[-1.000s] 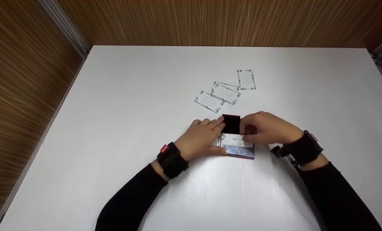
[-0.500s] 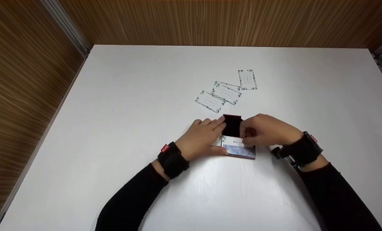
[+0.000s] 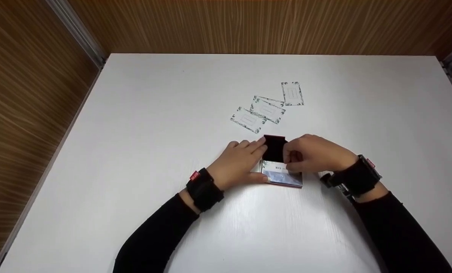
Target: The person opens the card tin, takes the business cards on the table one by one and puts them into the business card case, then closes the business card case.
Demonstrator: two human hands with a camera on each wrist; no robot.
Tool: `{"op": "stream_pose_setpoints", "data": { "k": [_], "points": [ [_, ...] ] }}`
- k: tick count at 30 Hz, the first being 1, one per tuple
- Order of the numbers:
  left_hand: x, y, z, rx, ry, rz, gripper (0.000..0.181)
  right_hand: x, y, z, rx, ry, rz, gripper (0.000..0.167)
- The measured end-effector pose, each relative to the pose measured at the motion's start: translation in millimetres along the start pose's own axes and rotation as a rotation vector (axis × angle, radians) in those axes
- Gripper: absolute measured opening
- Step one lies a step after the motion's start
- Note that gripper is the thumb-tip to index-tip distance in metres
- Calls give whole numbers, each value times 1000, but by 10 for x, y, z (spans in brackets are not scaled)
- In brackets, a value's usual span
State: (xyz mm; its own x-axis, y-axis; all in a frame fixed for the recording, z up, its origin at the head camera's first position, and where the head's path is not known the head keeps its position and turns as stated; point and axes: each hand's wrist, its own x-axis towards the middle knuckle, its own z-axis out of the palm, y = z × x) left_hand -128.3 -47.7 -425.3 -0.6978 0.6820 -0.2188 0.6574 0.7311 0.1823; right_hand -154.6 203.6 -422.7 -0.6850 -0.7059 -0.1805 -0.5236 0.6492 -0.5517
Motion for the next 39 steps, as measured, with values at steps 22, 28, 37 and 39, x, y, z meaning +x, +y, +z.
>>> {"op": "stream_pose_setpoints", "data": {
  "k": [22, 28, 37, 39],
  "points": [
    [1, 8, -41, 6, -6, -2, 91, 0, 18, -23, 47, 21, -19, 17],
    [-7, 10, -6, -5, -10, 1, 91, 2, 72, 7, -10, 181, -25, 8],
    [0, 1, -7, 1, 11, 5, 90, -3, 107, -21, -80, 208, -7, 58],
    [-1, -1, -14, 0, 12, 6, 90, 1, 108, -15, -94, 162, 8, 68]
  ]
}}
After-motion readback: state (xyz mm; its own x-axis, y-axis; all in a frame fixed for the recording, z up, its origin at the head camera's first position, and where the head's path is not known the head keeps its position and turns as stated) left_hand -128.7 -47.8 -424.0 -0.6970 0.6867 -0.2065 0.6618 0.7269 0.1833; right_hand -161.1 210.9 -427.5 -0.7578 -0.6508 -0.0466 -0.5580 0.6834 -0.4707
